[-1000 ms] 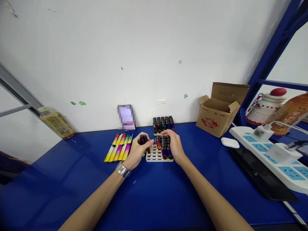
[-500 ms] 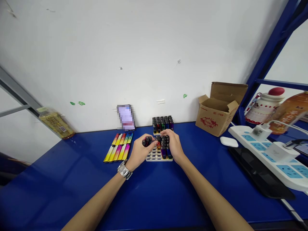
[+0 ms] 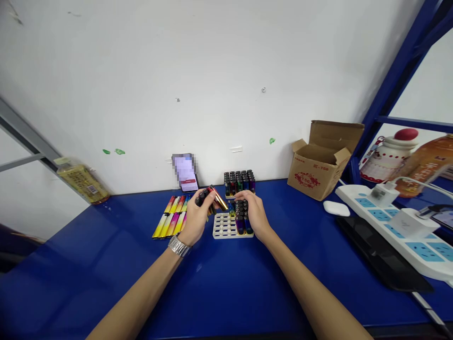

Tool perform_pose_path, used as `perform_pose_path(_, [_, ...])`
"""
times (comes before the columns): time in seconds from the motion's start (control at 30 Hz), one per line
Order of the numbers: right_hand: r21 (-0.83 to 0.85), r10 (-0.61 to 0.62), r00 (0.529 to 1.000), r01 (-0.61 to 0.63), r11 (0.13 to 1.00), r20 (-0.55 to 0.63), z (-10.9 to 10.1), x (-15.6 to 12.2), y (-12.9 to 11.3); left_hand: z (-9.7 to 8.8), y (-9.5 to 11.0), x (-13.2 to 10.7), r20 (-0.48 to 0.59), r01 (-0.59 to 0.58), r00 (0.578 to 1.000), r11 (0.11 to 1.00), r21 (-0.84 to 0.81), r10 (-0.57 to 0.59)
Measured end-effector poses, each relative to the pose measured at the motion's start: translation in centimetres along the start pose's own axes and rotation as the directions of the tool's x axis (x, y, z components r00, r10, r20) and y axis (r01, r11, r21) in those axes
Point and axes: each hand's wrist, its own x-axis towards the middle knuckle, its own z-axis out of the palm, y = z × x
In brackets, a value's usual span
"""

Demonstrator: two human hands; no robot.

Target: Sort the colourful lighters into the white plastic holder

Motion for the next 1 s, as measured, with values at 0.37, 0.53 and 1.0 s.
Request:
perform_pose_path(0.37, [-0.05, -0.009, 1.0, 0.01, 0.999, 0.01, 0.0, -0.1, -0.3, -0.4, -0.4, 0.3, 0.135, 0.483, 0.862, 0.708, -0.515, -0.489])
perform_pose_path(0.53, [-0.065, -0.014, 1.0, 0.015, 0.998, 0.013, -0.1, 0.0, -0.1, -0.1, -0.2, 0.1, 0.275, 0.412, 0.891, 0.898, -0.152, -0.362])
perform_pose_path(1.0, [-0.126, -0.185, 0.978, 0.197, 0.972, 0.095, -0.7, -0.5, -0.2, 0.3, 0.2, 1.0, 0.148, 0.209, 0.972, 0.959, -0.19, -0.183])
